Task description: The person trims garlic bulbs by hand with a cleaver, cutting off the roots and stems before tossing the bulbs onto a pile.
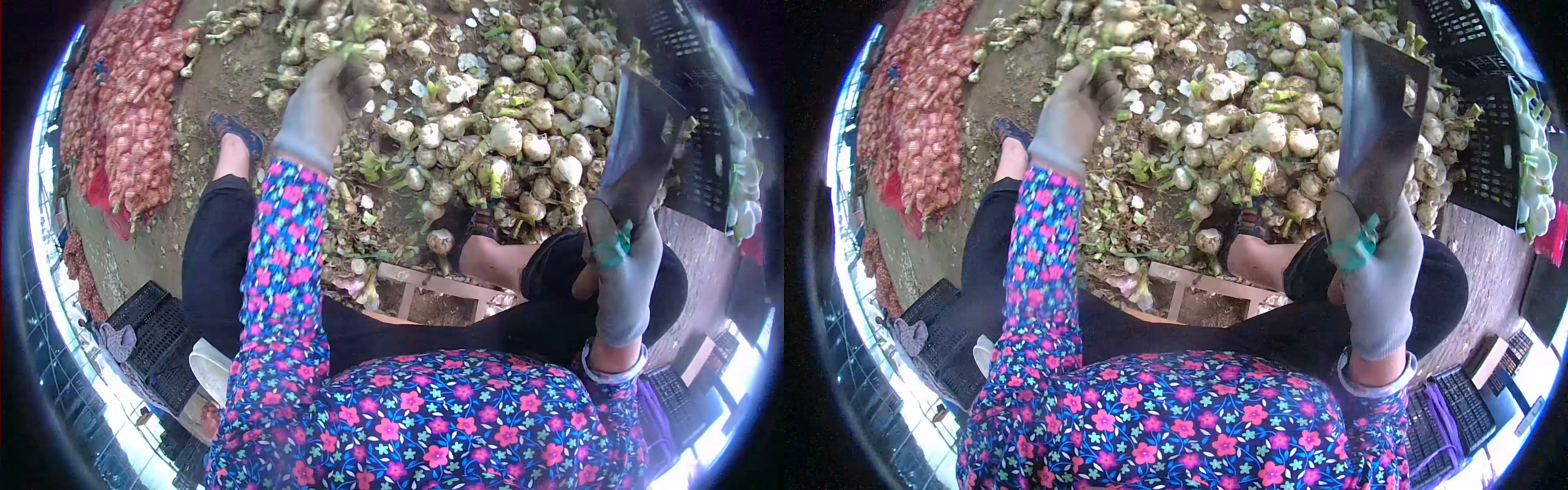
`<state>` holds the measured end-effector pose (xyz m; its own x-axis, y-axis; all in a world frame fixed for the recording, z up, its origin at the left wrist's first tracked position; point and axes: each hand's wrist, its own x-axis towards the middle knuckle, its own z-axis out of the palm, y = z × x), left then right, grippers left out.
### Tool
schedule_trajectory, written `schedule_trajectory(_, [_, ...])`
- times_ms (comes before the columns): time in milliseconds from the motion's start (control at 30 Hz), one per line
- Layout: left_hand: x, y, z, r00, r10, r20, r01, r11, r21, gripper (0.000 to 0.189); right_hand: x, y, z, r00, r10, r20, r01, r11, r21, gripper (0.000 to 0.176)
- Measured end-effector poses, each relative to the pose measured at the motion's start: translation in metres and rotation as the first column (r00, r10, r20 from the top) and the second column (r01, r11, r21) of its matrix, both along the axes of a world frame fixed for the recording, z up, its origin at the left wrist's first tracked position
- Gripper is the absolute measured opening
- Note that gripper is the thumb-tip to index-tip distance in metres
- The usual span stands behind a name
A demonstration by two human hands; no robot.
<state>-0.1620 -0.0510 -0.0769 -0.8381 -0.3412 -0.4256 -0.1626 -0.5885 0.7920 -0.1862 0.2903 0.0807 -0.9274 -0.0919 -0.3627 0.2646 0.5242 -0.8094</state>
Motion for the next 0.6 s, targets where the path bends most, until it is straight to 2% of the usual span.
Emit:
schedule_trajectory(33, [0.015, 0.010, 0.034, 0.995, 0.062, -0.082, -0.063, 0.998, -0.007, 0.028, 0.003, 0.002, 0.002, 1.000, 0.006, -0.011, -0.006, 1.000, -0.012, 0.019])
schedule_trajectory(100, [0.051, 0.009, 0.073, 0.972, -0.009, -0.236, 0.032, 0.995, 0.093, 0.029, 0.006, 0.007, -0.005, 0.990, 0.079, -0.113, -0.090, 0.991, -0.099, 0.022])
schedule_trajectory(133, [0.068, 0.018, 0.092, 0.969, -0.006, -0.247, 0.025, 0.997, 0.075, 0.029, 0.008, 0.009, -0.010, 0.981, 0.115, -0.156, -0.135, 0.984, -0.119, 0.024])
schedule_trajectory(200, [0.093, 0.039, 0.121, 0.963, -0.079, -0.258, 0.078, 0.997, -0.014, 0.043, 0.010, 0.007, -0.017, 0.971, 0.149, -0.186, -0.172, 0.978, -0.116, 0.024])
schedule_trajectory(233, [0.102, 0.041, 0.119, 0.966, -0.048, -0.253, 0.048, 0.999, -0.009, 0.039, 0.013, 0.004, -0.017, 0.963, 0.181, -0.200, -0.202, 0.975, -0.093, 0.025])
schedule_trajectory(267, [0.110, 0.040, 0.116, 0.966, -0.101, -0.236, 0.074, 0.990, -0.121, 0.037, 0.016, -0.002, -0.017, 0.954, 0.223, -0.202, -0.229, 0.974, -0.005, 0.029])
schedule_trajectory(300, [0.119, 0.039, 0.113, 0.966, -0.151, -0.210, 0.103, 0.969, -0.224, 0.034, 0.022, -0.009, -0.018, 0.946, 0.241, -0.216, -0.251, 0.968, -0.018, 0.033])
schedule_trajectory(367, [0.137, 0.052, 0.102, 0.996, -0.093, -0.006, 0.088, 0.960, -0.265, 0.030, 0.030, -0.015, -0.034, 0.832, 0.407, -0.376, -0.383, 0.913, 0.141, 0.033])
schedule_trajectory(400, [0.144, 0.060, 0.094, 0.995, -0.095, -0.001, 0.093, 0.974, -0.207, 0.030, 0.038, -0.021, -0.038, 0.816, 0.448, -0.366, -0.407, 0.894, 0.188, 0.031])
schedule_trajectory(433, [0.148, 0.068, 0.090, 0.986, -0.117, -0.119, 0.084, 0.964, -0.251, 0.027, 0.045, -0.024, -0.045, 0.793, 0.478, -0.378, -0.440, 0.878, 0.188, 0.027])
schedule_trajectory(500, [0.163, 0.084, 0.091, 0.992, -0.071, -0.102, 0.040, 0.959, -0.281, 0.029, 0.062, -0.036, -0.055, 0.698, 0.559, -0.448, -0.484, 0.829, 0.280, 0.025])
schedule_trajectory(533, [0.168, 0.086, 0.091, 0.995, -0.062, -0.084, 0.038, 0.964, -0.263, 0.029, 0.068, -0.042, -0.055, 0.602, 0.640, -0.478, -0.507, 0.769, 0.390, 0.027])
schedule_trajectory(567, [0.171, 0.086, 0.090, 0.994, -0.087, -0.065, 0.065, 0.955, -0.289, 0.035, 0.071, -0.054, -0.052, 0.480, 0.671, -0.565, -0.525, 0.736, 0.428, 0.025])
schedule_trajectory(600, [0.172, 0.085, 0.088, 0.992, -0.114, -0.050, 0.093, 0.945, -0.315, 0.040, 0.072, -0.065, -0.045, 0.393, 0.736, -0.551, -0.557, 0.667, 0.494, 0.022])
